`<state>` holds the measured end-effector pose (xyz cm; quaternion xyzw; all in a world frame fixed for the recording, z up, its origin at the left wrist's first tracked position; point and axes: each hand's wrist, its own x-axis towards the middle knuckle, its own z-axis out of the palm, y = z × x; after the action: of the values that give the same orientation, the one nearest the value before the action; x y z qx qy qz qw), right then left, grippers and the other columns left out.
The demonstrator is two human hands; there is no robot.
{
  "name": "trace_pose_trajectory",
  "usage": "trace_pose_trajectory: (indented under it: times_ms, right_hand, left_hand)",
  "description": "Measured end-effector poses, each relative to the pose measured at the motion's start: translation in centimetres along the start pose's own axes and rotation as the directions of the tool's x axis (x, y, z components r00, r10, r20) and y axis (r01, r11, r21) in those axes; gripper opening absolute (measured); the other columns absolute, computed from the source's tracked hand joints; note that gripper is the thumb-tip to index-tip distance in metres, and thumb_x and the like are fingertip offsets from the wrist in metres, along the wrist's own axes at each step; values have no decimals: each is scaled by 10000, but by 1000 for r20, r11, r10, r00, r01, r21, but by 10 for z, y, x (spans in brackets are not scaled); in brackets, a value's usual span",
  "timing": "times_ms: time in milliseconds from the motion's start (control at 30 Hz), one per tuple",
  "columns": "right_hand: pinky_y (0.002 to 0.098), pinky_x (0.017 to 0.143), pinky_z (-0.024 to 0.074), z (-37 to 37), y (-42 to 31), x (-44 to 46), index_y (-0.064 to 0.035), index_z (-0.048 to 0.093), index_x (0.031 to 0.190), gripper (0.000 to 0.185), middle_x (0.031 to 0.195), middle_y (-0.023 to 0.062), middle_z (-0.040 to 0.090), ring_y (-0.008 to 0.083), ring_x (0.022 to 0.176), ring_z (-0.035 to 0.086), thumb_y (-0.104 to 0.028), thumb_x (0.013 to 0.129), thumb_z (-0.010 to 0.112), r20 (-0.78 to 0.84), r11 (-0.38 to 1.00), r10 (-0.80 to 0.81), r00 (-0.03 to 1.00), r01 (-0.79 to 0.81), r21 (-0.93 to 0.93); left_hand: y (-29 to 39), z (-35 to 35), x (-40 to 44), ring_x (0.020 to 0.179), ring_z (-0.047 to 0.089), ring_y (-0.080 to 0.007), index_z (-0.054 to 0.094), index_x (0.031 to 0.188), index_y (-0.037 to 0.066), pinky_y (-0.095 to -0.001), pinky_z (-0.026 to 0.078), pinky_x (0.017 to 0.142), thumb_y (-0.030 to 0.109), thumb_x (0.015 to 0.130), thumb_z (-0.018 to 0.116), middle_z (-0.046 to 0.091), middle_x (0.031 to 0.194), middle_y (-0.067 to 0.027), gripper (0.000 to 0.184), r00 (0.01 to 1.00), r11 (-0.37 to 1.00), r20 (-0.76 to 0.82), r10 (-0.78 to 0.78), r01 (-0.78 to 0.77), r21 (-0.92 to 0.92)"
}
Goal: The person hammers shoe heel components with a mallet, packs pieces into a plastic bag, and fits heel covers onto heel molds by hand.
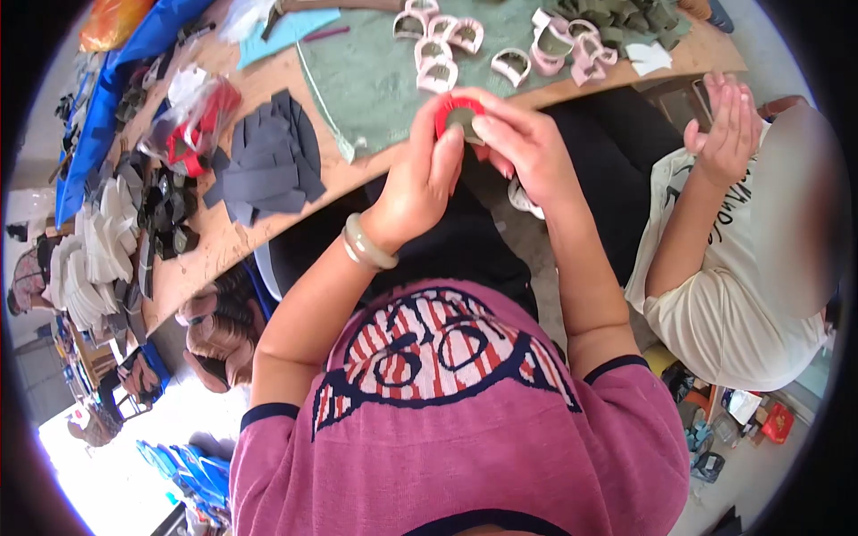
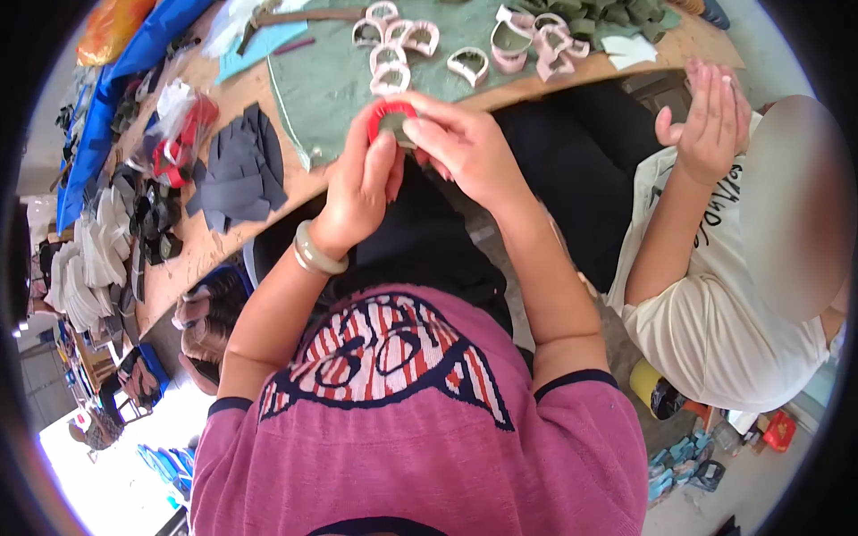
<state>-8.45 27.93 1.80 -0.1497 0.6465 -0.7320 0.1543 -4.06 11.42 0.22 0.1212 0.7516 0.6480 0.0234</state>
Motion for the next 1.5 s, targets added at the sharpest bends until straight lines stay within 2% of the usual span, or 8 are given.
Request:
trace_pose_trajectory:
  times_ms: [233, 333, 633, 767, 867, 1167, 1300, 1500]
  right_hand:
    - [204, 570, 417, 10, 21, 30, -31, 647, 1273, 332, 806, -7, 611, 58, 647, 533, -180, 976, 624, -52, 999, 33, 998, -34, -19]
    - [237, 641, 480, 7, 29, 21, -35, 700, 1158, 260, 905, 22, 622, 107, 755, 595, -33, 898, 692, -202, 802, -578, 791, 503, -323]
    - [270, 694, 523, 2, 38, 18, -69, 751, 974, 303, 980, 75, 615, 170, 812, 625, 109, 731, 770, -73, 543, -758, 648, 564, -622]
    - [270, 741, 536, -5, 24, 8, -47, 730, 1077, 333, 1036, 71, 641, 167, 846, 635, 87, 772, 743, 50, 563, -728, 684, 637, -526]
    - [272, 803, 541, 17, -28, -5, 0, 673, 1203, 411, 1099, 79, 663, 173, 914, 648, 85, 802, 700, -194, 961, -142, 971, 182, 207]
    - [310, 883, 530, -11, 22, 14, 64, 611, 1265, 443, 1116, 112, 686, 186, 1018, 648, 82, 824, 653, -163, 932, -82, 983, 134, 337]
    - [331, 864, 527, -29, 43, 31, 61, 620, 1237, 365, 1077, 126, 691, 198, 967, 654, 7, 877, 651, -284, 838, 89, 955, 82, 540]
    - [358, 813, 515, -40, 38, 26, 31, 606, 1242, 406, 992, 141, 682, 234, 880, 641, -295, 1004, 561, -93, 643, 111, 989, 0, 766]
  left_hand:
    - [-17, 1, 18, 540, 403, -46, 409, 1346, 61, -210, 332, 455, 178, 1074, 421, 492, 742, 14, 296, 961, 913, -251, -117, 4, -408]
    - [-6, 0, 19, 531, 398, -44, 405, 1353, 63, -209, 327, 444, 180, 1073, 425, 476, 734, 18, 304, 957, 911, -269, -110, -12, -413]
    - [-1, 12, 15, 562, 469, -82, 398, 1374, 53, -244, 414, 487, 164, 1070, 428, 511, 765, -7, 326, 971, 923, -201, -129, 44, -382]
    - [4, 5, 9, 660, 608, -204, 395, 1392, 39, -335, 520, 618, 139, 1046, 473, 617, 858, -93, 369, 975, 999, -218, 29, -21, 37]
    - [21, 3, 5, 757, 651, -284, 414, 1387, 30, -373, 533, 699, 126, 1026, 504, 646, 946, -159, 385, 938, 956, -246, 246, -193, 220]
    - [-18, 11, 43, 784, 674, -309, 478, 1348, 30, -373, 547, 731, 115, 1000, 540, 671, 984, -172, 363, 840, 793, -157, 519, -405, 455]
    - [-22, 29, 63, 640, 597, -210, 489, 1339, 54, -337, 524, 618, 243, 1038, 509, 620, 841, -72, 356, 976, 988, -216, 7, -41, -150]
    - [8, 30, 71, 565, 435, -112, 501, 1330, 76, -264, 400, 519, 501, 1055, 369, 491, 742, 0, 524, 959, 800, 15, -283, 245, -548]
